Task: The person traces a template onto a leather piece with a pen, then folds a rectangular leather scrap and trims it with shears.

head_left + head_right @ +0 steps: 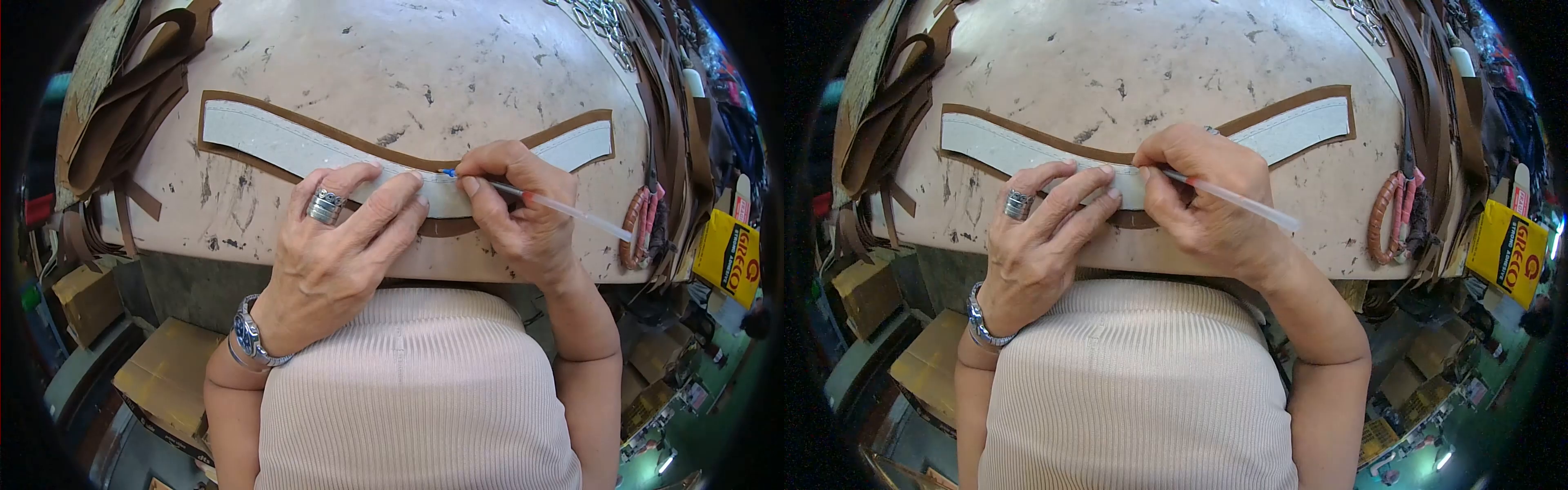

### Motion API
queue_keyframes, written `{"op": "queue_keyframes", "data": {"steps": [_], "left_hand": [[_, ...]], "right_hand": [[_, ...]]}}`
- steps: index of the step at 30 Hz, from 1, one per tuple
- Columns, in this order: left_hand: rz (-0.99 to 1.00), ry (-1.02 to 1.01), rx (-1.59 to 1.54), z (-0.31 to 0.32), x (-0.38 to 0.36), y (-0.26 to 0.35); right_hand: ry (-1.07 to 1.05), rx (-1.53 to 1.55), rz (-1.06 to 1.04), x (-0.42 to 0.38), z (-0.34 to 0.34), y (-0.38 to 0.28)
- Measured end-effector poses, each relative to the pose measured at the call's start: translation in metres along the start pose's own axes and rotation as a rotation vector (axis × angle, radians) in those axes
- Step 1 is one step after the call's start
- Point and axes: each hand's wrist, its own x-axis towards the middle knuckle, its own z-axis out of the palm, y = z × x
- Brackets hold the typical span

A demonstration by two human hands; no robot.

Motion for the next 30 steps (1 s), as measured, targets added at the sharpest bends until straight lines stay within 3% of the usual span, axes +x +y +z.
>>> {"op": "queue_keyframes", "data": {"steps": [2, 5, 8, 11, 14, 22, 25, 30], "left_hand": [[-0.002, 0.0, 0.003, 0.0, 0.0, 0.0], [-0.006, 0.004, 0.011, -0.001, 0.002, 0.001], [-0.002, -0.006, 0.027, -0.003, 0.004, 0.003], [0.024, -0.039, 0.057, -0.009, 0.008, 0.006], [0.016, -0.095, 0.082, -0.013, 0.015, 0.012], [0.282, -0.224, 0.021, 0.024, 0.112, 0.045], [0.24, -0.267, -0.03, 0.038, 0.133, 0.047], [0.235, -0.3, -0.05, 0.037, 0.137, 0.044]], "right_hand": [[0.007, -0.025, -0.017, 0.0, 0.001, 0.001], [0.199, 0.15, 0.141, 0.0, 0.005, -0.001], [0.389, 0.416, 0.151, 0.0, -0.022, 0.003], [0.509, 0.133, 0.108, -0.011, -0.065, 0.021], [0.433, -0.152, 0.151, -0.028, -0.096, 0.046], [0.366, -0.214, 0.151, -0.022, -0.104, 0.055], [0.401, 0.027, 0.167, -0.027, -0.106, 0.056], [0.249, 0.065, 0.183, -0.045, -0.106, 0.049]]}}
